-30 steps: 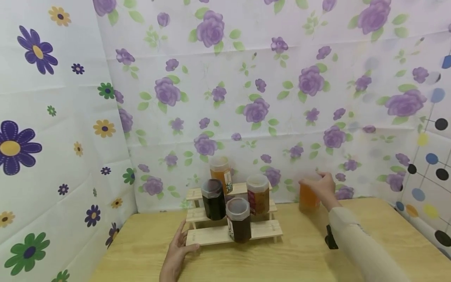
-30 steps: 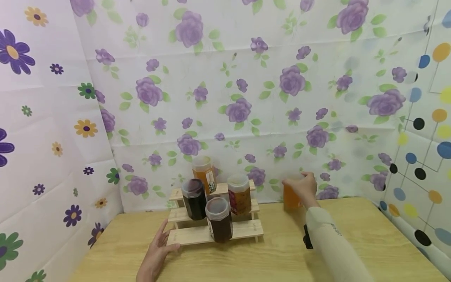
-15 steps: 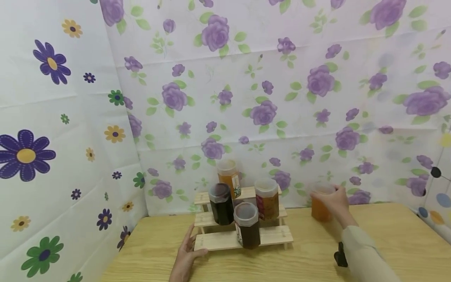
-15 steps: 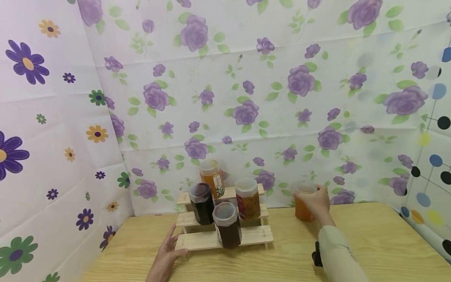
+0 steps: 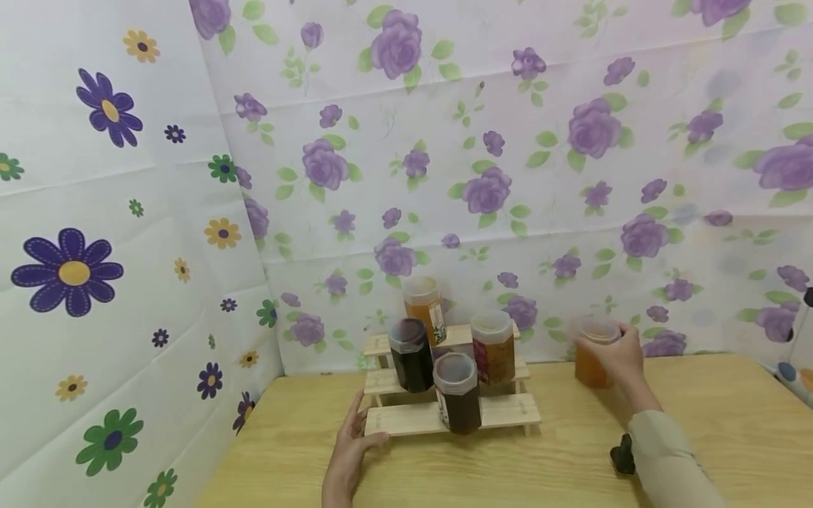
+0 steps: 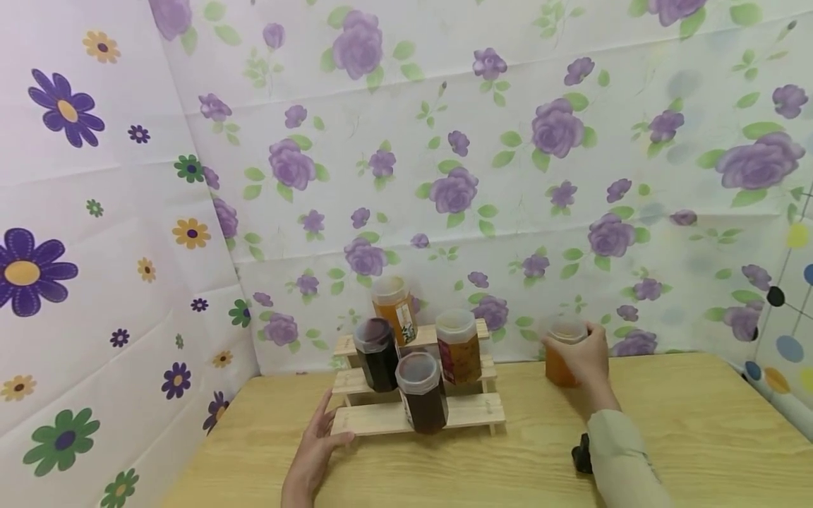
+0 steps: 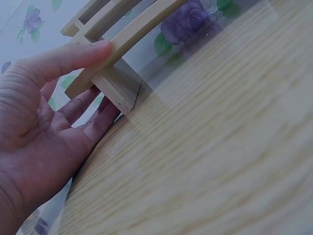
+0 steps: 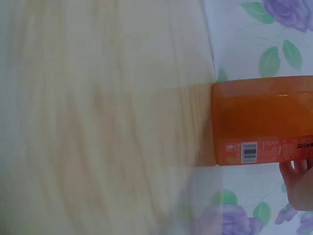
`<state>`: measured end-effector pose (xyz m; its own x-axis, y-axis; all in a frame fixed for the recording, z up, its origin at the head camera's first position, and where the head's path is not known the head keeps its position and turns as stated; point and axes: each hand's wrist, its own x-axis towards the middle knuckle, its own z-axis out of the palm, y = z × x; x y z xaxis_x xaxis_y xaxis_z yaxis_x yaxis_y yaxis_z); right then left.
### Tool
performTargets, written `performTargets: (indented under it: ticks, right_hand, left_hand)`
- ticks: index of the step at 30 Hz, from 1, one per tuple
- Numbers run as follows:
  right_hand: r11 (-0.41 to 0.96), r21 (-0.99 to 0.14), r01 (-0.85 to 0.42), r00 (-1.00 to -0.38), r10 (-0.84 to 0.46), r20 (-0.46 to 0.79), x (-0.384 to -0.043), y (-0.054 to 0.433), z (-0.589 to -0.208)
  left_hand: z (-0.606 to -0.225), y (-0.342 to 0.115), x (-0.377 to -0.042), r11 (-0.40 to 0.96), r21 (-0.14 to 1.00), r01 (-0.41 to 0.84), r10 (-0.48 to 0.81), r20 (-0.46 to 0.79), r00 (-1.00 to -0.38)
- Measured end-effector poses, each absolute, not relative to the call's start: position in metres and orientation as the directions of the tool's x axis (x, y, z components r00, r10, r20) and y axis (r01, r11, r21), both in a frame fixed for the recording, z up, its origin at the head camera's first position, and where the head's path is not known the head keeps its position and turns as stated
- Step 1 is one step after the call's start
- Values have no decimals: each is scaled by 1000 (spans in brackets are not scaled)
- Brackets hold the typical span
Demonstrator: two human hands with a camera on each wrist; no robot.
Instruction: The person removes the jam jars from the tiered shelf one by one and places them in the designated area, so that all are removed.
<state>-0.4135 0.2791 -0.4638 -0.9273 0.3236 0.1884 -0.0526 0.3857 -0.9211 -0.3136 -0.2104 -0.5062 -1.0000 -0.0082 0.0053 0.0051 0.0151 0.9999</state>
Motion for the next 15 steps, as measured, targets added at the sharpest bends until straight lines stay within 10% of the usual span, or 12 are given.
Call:
performTargets:
  ticks: [15]
  right_hand:
    - [329, -924, -193, -819, 465, 337, -399, 250, -442]
  left_hand:
    - [-505, -212, -314, 14, 1000, 27, 2, 27, -1000]
